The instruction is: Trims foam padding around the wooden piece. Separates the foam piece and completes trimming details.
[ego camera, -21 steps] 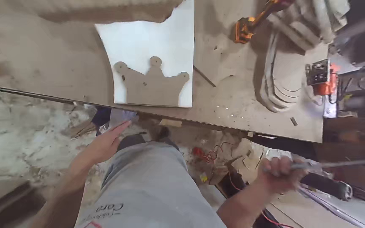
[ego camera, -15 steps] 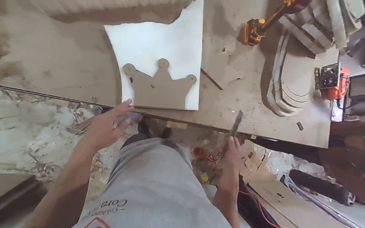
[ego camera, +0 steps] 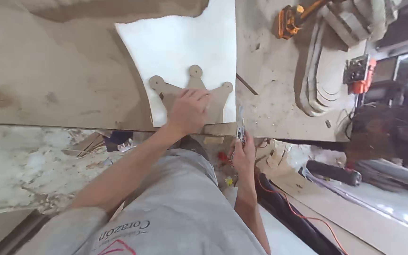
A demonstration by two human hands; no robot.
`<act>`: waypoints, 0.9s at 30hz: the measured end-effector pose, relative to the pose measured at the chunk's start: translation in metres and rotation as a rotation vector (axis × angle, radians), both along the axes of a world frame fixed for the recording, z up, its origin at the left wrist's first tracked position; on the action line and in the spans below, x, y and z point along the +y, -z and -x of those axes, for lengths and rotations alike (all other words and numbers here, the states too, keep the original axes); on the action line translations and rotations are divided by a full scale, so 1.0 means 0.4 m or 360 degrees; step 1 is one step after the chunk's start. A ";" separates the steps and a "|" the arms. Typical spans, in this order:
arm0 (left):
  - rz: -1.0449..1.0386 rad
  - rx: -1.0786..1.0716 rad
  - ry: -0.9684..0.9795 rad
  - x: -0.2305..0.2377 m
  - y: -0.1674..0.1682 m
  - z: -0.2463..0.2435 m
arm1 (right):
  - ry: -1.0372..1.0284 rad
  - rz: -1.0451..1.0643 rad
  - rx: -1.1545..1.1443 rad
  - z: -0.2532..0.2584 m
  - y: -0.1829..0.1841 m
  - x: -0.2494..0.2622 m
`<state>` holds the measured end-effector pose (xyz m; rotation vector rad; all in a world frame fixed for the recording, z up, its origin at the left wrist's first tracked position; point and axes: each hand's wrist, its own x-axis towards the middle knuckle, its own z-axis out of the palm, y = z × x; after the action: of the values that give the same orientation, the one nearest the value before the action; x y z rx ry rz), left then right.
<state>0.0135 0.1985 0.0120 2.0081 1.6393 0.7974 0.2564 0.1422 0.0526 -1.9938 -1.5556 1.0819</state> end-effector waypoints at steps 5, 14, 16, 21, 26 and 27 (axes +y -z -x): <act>-0.0116 0.0272 0.0337 0.164 0.066 -0.129 | 0.0002 -0.0048 -0.0506 0.060 -0.001 0.037; -0.0029 0.0440 0.0297 0.187 0.122 -0.149 | -0.0075 0.0008 -0.0667 0.103 0.011 0.140; 0.0021 0.0455 0.0297 0.194 0.121 -0.150 | -0.0124 -0.0057 -0.0712 0.099 0.021 0.160; 0.0068 0.0487 0.0326 0.200 0.121 -0.149 | -0.0294 -0.0118 -0.0811 0.080 0.038 0.201; 0.0052 0.0450 0.0323 0.199 0.124 -0.148 | -0.0329 -0.0091 -0.0846 0.062 0.029 0.224; 0.0049 0.0447 0.0322 0.199 0.125 -0.148 | -0.0330 -0.0083 -0.0849 0.060 0.025 0.225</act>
<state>0.0726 0.2779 -0.0378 2.3013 1.5455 0.4306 0.2324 0.2321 0.0424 -2.2398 -2.0667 0.5855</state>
